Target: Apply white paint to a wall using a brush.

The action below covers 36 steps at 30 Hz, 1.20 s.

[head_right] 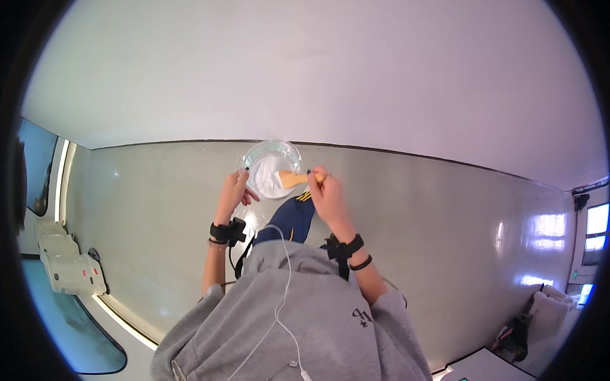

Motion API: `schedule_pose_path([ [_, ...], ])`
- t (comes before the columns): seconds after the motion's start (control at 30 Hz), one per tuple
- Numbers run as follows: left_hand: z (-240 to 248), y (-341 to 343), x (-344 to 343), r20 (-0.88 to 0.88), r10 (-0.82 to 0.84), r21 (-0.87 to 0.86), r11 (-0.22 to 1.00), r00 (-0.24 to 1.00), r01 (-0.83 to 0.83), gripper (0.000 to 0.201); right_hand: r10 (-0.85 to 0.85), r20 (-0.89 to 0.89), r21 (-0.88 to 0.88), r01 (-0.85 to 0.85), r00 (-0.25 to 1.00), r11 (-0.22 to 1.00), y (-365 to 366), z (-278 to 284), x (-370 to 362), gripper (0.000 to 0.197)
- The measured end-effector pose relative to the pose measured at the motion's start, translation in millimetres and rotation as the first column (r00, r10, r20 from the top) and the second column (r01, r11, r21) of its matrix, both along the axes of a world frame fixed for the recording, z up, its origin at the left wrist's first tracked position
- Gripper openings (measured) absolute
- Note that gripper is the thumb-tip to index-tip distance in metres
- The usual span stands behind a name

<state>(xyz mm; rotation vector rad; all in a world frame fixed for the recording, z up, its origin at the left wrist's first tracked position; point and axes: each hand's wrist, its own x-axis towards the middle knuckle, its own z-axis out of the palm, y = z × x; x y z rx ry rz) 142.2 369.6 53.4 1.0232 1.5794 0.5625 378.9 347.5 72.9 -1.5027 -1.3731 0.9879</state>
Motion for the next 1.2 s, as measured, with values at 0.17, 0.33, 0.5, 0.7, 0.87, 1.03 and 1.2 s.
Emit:
schedule_pose_path([
  [0.17, -60.5, -14.7, -31.9, 0.023, -0.003, -0.087, 0.996, 1.0, 0.005, 0.039, 0.048, 0.042, 0.116, -0.053, 0.998, 0.992, -26.9, -78.0, -45.1, 0.007],
  [0.33, -98.3, -21.2, -60.3, 0.13, 0.005, -0.131, 0.991, 0.992, 0.012, 0.038, 0.083, 0.215, 0.29, -0.145, 0.973, 0.946, -36.8, -115.0, -85.1, 0.008],
  [0.5, -114.9, -19.0, -73.8, 0.301, 0.045, -0.202, 0.979, 0.953, 0.018, 0.041, 0.056, 0.313, 0.444, -0.198, 0.948, 0.874, -37.9, -154.5, -110.3, 0.014],
  [0.7, -124.0, -18.1, -81.8, 0.415, 0.082, -0.236, 0.972, 0.906, 0.02, 0.044, -0.04, 0.303, 0.601, -0.159, 0.952, 0.783, -23.6, -173.1, -134.4, 0.026],
  [0.87, -95.0, -17.2, -74.6, 0.444, 0.172, -0.192, 0.977, 0.88, -0.094, 0.044, 0.056, 0.301, 0.652, -0.248, 0.952, 0.717, -0.7, -157.0, -122.6, 0.023],
  [1.03, -68.0, -11.5, -76.3, 0.399, 0.202, -0.079, 0.979, 0.895, -0.186, 0.052, 0.215, 0.267, 0.747, -0.343, 0.939, 0.57, 31.2, -124.3, -122.3, 0.022],
  [1.2, -49.5, -1.3, -79.9, 0.341, 0.308, -0.018, 0.947, 0.888, -0.321, 0.052, 0.435, 0.181, 0.784, -0.397, 0.882, 0.478, 74.8, -108.7, -129.5, 0.031],
])
